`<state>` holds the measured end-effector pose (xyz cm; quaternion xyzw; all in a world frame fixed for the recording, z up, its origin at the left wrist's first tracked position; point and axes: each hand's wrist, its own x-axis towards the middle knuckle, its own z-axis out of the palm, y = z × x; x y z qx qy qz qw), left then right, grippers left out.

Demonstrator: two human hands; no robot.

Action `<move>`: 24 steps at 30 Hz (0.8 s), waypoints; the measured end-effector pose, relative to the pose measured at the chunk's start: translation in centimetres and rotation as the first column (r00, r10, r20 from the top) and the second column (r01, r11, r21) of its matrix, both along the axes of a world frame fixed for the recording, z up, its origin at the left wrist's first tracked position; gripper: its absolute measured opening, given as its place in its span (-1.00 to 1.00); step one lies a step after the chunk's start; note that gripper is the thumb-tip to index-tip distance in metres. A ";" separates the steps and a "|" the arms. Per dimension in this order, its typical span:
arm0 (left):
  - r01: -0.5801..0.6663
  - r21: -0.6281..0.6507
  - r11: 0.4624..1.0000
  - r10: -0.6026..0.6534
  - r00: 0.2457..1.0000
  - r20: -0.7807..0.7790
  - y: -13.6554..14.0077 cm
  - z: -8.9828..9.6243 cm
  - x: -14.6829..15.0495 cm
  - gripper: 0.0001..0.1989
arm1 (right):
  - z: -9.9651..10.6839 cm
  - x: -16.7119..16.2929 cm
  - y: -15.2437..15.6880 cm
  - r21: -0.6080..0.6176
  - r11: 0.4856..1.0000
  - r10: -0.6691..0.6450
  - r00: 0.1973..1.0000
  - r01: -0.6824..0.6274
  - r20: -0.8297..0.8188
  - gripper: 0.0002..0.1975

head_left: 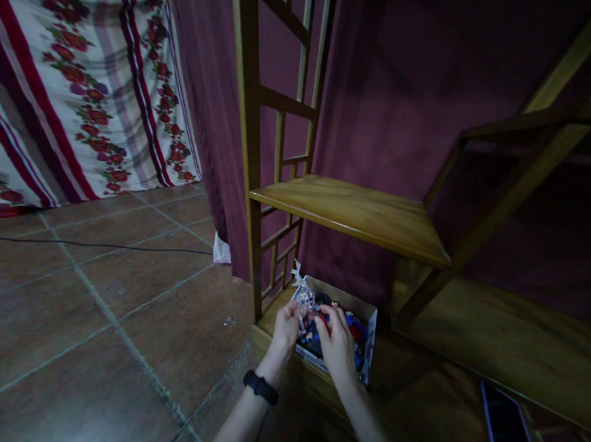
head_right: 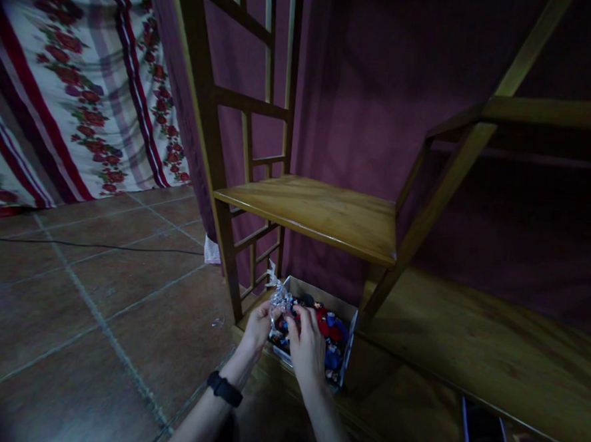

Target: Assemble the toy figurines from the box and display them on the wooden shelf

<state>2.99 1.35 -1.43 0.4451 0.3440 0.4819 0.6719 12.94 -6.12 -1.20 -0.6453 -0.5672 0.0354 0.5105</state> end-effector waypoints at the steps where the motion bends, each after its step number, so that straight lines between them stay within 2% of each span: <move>1: 0.006 -0.006 1.000 -0.006 1.000 0.009 0.0 -0.1 0.0 -0.66 | -0.3 0.1 0.2 -0.002 1.000 0.016 1.000 -0.016 0.005 -0.74; 6: 0.005 0.010 1.000 -0.005 1.000 0.004 0.3 -0.6 0.4 -0.68 | -0.9 0.4 0.8 -0.043 0.998 0.049 0.998 -0.051 -0.041 -0.78; 11: -0.015 0.072 0.997 0.019 0.999 -0.051 -0.1 -0.2 0.6 -0.76 | -1.0 1.0 1.2 -0.064 0.995 0.062 0.977 -0.076 -0.204 -0.77; 14: -0.047 0.157 0.986 0.063 0.993 -0.099 -0.4 0.1 0.5 -0.79 | -1.7 1.2 1.6 -0.079 0.986 0.101 0.908 -0.145 -0.408 -0.73; 17: -0.094 0.222 0.970 0.133 0.977 -0.166 -0.3 0.2 0.3 -0.81 | -2.6 1.2 2.0 -0.029 0.982 0.133 0.785 -0.189 -0.605 -0.68; 19: -0.118 0.241 0.963 0.168 0.965 -0.201 -0.2 0.2 0.2 -0.81 | -3.0 1.3 2.2 0.009 0.980 0.152 0.722 -0.198 -0.674 -0.66; 21: -0.149 0.242 0.959 0.206 0.950 -0.234 -0.2 0.3 0.0 -0.81 | -3.1 1.3 2.1 0.028 0.982 0.156 0.710 -0.188 -0.687 -0.65; 24: -0.188 0.261 0.947 0.264 0.917 -0.298 -0.3 0.7 -0.3 -0.81 | -2.7 1.5 1.9 0.046 0.986 0.153 0.740 -0.163 -0.655 -0.64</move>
